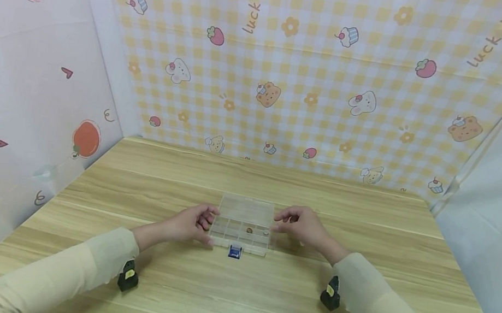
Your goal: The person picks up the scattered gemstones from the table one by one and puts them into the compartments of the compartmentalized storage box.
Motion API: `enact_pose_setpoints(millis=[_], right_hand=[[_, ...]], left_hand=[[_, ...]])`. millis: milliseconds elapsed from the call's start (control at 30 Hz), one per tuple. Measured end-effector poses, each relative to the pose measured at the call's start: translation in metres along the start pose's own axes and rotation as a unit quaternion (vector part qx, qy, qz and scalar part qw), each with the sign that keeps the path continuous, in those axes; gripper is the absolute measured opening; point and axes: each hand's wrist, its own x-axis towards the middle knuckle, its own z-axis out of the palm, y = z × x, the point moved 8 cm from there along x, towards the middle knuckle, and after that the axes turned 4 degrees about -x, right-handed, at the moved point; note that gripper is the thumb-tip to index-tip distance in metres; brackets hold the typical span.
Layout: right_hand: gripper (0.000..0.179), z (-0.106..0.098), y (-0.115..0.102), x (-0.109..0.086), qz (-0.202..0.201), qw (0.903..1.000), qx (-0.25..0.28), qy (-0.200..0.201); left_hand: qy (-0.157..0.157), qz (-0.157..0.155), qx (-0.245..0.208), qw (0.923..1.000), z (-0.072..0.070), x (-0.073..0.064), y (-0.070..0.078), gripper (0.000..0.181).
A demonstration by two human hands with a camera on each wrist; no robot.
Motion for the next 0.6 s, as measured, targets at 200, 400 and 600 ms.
enact_pose_setpoints(millis=[200, 400, 600], right_hand=[[0.024, -0.012, 0.007, -0.009, 0.003, 0.9998, 0.017, 0.011], [0.027, -0.021, 0.016, -0.018, 0.01, 0.9995, 0.023, 0.018], [0.03, -0.028, 0.028, -0.029, 0.036, 0.9987, 0.029, 0.023]], left_hand=[[-0.005, 0.004, 0.003, 1.0, 0.001, 0.001, 0.0, 0.07], [-0.002, 0.006, 0.002, 1.0, 0.0, 0.001, 0.001, 0.069], [-0.001, 0.005, 0.003, 1.0, -0.001, 0.001, 0.0, 0.07]])
